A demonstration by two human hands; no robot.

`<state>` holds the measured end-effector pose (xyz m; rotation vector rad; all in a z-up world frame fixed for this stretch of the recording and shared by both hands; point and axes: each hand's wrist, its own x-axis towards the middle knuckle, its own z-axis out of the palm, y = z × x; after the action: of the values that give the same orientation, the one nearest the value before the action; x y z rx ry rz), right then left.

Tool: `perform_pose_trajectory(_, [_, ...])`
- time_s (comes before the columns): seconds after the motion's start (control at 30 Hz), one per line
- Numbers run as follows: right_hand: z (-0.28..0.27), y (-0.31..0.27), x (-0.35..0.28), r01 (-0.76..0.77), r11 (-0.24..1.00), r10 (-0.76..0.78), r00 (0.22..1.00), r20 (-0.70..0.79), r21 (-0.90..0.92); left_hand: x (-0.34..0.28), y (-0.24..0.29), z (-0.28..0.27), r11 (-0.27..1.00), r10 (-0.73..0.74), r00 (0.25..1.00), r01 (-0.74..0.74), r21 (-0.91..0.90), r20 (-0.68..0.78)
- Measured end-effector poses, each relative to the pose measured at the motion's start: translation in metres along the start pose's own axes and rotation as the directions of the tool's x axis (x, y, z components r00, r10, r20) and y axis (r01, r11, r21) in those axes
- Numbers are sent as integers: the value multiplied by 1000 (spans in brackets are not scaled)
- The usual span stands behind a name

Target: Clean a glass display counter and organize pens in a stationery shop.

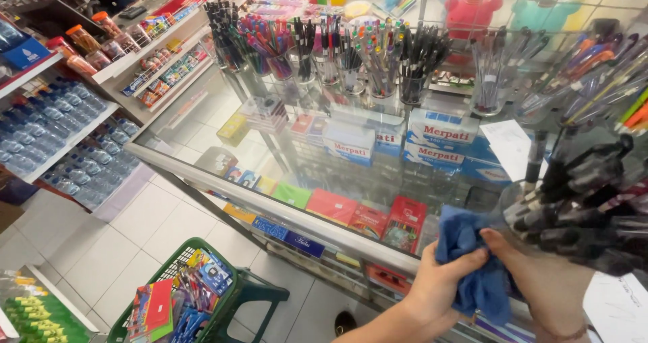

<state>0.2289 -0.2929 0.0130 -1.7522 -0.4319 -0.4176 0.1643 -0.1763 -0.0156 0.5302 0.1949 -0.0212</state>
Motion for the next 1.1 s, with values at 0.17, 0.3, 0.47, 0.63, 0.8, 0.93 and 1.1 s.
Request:
perform_pose_trajectory(0.17, [-17, 5, 14, 6, 986, 2, 999, -46, 168, -6, -4, -37, 932, 307, 952, -303, 197, 10])
perform_pose_trajectory(0.3, [-9, -7, 8, -244, 832, 198, 970, 144, 498, -12, 14, -23, 209, 617, 485, -860, 465, 620])
perform_pose_trajectory(0.47, [7, 18, -16, -200, 903, 175, 980, 99, 380, -9, 28, 9, -328, 555, 214, -832, 447, 804])
perform_pose_trajectory(0.63, [12, 28, -25, -76, 797, 10, 993, 114, 599, 4, 34, 2, 92, 689, 465, -817, 570, 556])
perform_pose_trajectory(0.8, [14, 67, -27, -30, 910, -55, 980, 191, 413, 57, 7, -70, 708, 478, 849, -525, 473, 226])
perform_pose_trajectory(0.93, [31, 31, -10, -243, 868, 102, 941, 322, 433, 40, -3, -53, 729, 521, 853, -457, 510, 20])
perform_pose_trajectory(1.1, [49, -22, -14, -3, 957, 2, 1000, 3, 291, 19, 3, -15, 631, 705, 693, -709, 314, 148])
